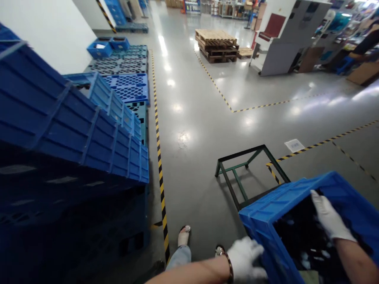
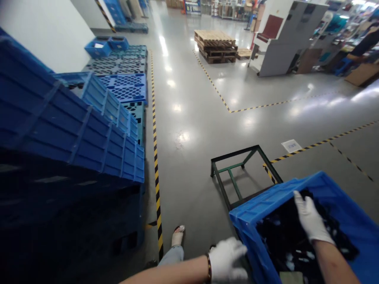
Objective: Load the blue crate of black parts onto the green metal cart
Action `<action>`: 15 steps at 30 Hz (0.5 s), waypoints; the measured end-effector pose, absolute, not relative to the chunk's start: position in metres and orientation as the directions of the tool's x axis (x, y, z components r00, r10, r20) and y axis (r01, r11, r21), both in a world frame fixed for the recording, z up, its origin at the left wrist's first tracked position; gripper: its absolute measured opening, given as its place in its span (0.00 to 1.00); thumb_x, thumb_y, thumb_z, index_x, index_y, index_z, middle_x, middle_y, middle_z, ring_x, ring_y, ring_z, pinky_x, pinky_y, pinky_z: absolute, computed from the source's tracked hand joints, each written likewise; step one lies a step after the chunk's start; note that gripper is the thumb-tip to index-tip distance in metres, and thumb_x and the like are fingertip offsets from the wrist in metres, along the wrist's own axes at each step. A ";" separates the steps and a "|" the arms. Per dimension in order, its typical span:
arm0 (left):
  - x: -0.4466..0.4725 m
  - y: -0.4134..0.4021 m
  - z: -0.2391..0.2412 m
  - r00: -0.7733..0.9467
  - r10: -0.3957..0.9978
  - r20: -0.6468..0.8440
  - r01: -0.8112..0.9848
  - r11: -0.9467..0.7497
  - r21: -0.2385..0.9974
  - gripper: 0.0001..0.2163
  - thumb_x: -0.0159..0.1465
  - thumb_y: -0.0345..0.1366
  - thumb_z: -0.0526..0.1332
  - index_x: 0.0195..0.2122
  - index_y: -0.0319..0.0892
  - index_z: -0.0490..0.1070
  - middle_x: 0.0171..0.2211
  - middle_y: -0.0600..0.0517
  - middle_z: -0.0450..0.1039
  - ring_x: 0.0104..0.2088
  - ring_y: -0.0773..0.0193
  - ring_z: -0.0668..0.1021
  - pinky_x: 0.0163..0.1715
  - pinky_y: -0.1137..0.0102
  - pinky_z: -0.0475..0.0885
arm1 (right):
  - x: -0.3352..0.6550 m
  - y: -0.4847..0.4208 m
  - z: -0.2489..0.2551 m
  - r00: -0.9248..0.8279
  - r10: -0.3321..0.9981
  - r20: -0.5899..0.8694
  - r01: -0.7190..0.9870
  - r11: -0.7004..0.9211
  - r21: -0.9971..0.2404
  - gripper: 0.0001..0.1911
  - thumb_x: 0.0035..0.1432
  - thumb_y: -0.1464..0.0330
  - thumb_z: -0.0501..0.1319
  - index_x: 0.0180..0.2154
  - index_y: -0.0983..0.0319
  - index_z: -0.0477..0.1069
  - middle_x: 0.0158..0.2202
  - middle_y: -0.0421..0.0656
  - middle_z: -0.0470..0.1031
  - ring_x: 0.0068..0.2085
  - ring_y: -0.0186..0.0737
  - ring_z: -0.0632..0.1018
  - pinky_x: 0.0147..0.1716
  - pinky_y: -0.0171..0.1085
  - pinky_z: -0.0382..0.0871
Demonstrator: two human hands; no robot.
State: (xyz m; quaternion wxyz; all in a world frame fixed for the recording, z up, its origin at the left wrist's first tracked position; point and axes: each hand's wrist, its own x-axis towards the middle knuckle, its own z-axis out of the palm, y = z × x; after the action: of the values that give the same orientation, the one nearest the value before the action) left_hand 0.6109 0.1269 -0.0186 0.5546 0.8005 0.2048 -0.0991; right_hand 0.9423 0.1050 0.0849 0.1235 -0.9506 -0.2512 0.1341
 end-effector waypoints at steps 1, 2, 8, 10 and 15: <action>0.607 0.158 -0.028 0.902 0.228 -0.367 0.432 -0.495 0.754 0.34 0.56 0.58 0.61 0.63 0.57 0.59 0.64 0.51 0.62 0.62 0.47 0.65 0.62 0.54 0.59 | 0.920 0.113 0.082 0.810 0.512 -0.285 0.405 -0.841 -0.360 0.43 0.64 0.46 0.46 0.65 0.74 0.54 0.59 0.66 0.65 0.62 0.59 0.66 0.55 0.48 0.62; 0.604 0.192 -0.040 0.877 0.293 -0.380 0.480 -0.552 0.682 0.35 0.56 0.56 0.62 0.63 0.54 0.59 0.66 0.48 0.58 0.65 0.43 0.59 0.64 0.50 0.52 | 0.895 0.119 0.079 0.789 0.519 -0.329 0.388 -0.836 -0.388 0.44 0.62 0.45 0.50 0.65 0.73 0.52 0.58 0.65 0.67 0.60 0.60 0.67 0.55 0.49 0.64; 0.628 0.374 -0.130 0.811 0.376 -0.447 0.567 -0.692 0.447 0.46 0.49 0.53 0.71 0.66 0.42 0.54 0.70 0.38 0.41 0.69 0.38 0.40 0.65 0.46 0.34 | 0.751 0.096 0.023 0.835 0.532 0.140 0.525 -0.695 -0.491 0.33 0.51 0.49 0.63 0.51 0.66 0.71 0.59 0.58 0.65 0.64 0.60 0.62 0.63 0.53 0.57; 0.641 0.401 -0.160 0.807 0.342 -0.482 0.551 -0.731 0.403 0.46 0.47 0.53 0.72 0.64 0.41 0.57 0.69 0.37 0.45 0.69 0.40 0.43 0.65 0.47 0.34 | 0.729 0.077 -0.022 0.867 0.494 -0.057 0.366 -0.712 -0.600 0.27 0.45 0.46 0.64 0.39 0.59 0.76 0.48 0.53 0.76 0.55 0.61 0.72 0.60 0.53 0.64; 0.650 0.405 -0.214 0.780 0.277 -0.561 0.527 -0.774 0.351 0.25 0.62 0.50 0.62 0.56 0.41 0.66 0.58 0.43 0.67 0.61 0.47 0.64 0.61 0.45 0.52 | 0.758 0.056 -0.119 0.806 0.095 -0.584 -0.374 -0.684 -0.627 0.36 0.39 0.39 0.61 0.45 0.55 0.74 0.47 0.47 0.77 0.51 0.57 0.77 0.46 0.43 0.76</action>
State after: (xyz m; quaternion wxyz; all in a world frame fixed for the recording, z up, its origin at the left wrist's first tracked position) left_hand 0.6499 0.4045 -0.2142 0.2529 0.9090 0.2209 -0.2471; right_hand 0.7578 0.0563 -0.1191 0.3894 -0.8669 0.0805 0.3007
